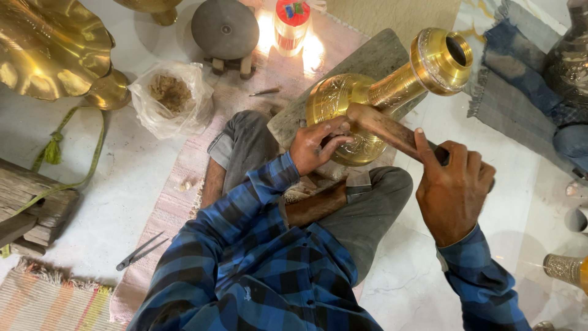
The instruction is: The person sits on the floor holding a brass vase against a wooden block and engraves a decorative pattern into its surface, striking a chisel with a wooden mallet. They periodically reposition the vase and touch the engraved area with a finger before resuming chiseling.
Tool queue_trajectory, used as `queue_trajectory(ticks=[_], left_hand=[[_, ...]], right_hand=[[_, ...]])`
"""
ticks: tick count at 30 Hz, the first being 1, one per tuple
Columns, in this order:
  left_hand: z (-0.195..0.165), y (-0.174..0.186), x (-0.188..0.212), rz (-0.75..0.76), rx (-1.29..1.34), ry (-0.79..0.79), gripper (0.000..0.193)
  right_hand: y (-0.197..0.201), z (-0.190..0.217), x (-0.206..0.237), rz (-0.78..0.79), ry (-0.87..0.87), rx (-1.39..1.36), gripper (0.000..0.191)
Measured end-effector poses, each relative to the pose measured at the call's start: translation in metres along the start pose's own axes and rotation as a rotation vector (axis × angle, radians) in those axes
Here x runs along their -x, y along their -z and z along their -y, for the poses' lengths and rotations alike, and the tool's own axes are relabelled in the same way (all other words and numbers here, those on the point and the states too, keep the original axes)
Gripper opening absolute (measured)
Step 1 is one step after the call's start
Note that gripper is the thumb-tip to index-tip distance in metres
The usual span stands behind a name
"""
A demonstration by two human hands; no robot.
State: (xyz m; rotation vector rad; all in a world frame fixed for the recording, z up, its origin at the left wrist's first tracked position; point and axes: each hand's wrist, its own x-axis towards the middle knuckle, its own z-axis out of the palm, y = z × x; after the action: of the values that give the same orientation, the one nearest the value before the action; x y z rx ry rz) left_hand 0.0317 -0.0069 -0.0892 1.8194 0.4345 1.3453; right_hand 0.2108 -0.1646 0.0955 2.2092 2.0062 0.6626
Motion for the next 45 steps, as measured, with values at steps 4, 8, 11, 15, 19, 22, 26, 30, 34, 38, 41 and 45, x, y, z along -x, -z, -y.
queue_trajectory(ticks=[4, 8, 11, 15, 19, 22, 26, 30, 34, 38, 41, 45], left_hand=[[-0.002, 0.0, 0.001, 0.009, 0.111, -0.031, 0.044], [-0.004, 0.005, -0.003, 0.042, -0.025, 0.009, 0.037], [-0.007, 0.009, -0.006, 0.054, 0.01, -0.012, 0.035], [-0.009, 0.012, -0.01, 0.061, -0.05, -0.037, 0.025], [-0.01, 0.012, -0.014, 0.097, -0.002, 0.02, 0.027], [-0.01, 0.013, -0.016, 0.112, -0.008, -0.009, 0.025], [-0.008, 0.015, -0.02, 0.115, 0.013, -0.078, 0.027], [-0.007, 0.018, -0.022, 0.21, -0.059, 0.04, 0.026], [-0.005, 0.017, -0.023, 0.179, 0.026, -0.048, 0.033], [-0.002, 0.019, -0.025, 0.209, 0.021, -0.064, 0.034], [-0.003, 0.02, -0.027, 0.225, 0.022, -0.09, 0.037], [-0.005, 0.023, -0.03, 0.256, -0.009, -0.037, 0.041]], right_hand=[[0.021, 0.001, -0.013, -0.101, -0.083, -0.577, 0.052], [0.035, 0.005, -0.026, -0.129, 0.135, -0.404, 0.057], [0.041, 0.011, -0.029, -0.145, 0.139, -0.271, 0.055], [0.044, 0.017, -0.033, -0.156, 0.075, -0.538, 0.056], [0.047, 0.018, -0.037, -0.139, 0.024, -0.681, 0.055], [0.046, 0.017, -0.037, -0.14, 0.095, -0.457, 0.054], [0.038, 0.015, -0.033, -0.15, -0.016, -0.96, 0.056], [0.03, 0.008, -0.025, -0.131, 0.122, -0.327, 0.06], [0.023, 0.008, -0.02, -0.13, 0.043, -0.593, 0.065], [0.022, 0.012, -0.021, -0.188, 0.054, -0.367, 0.063], [0.024, 0.015, -0.023, -0.182, -0.074, -0.934, 0.058], [0.027, 0.019, -0.025, -0.218, 0.035, -0.478, 0.053]])
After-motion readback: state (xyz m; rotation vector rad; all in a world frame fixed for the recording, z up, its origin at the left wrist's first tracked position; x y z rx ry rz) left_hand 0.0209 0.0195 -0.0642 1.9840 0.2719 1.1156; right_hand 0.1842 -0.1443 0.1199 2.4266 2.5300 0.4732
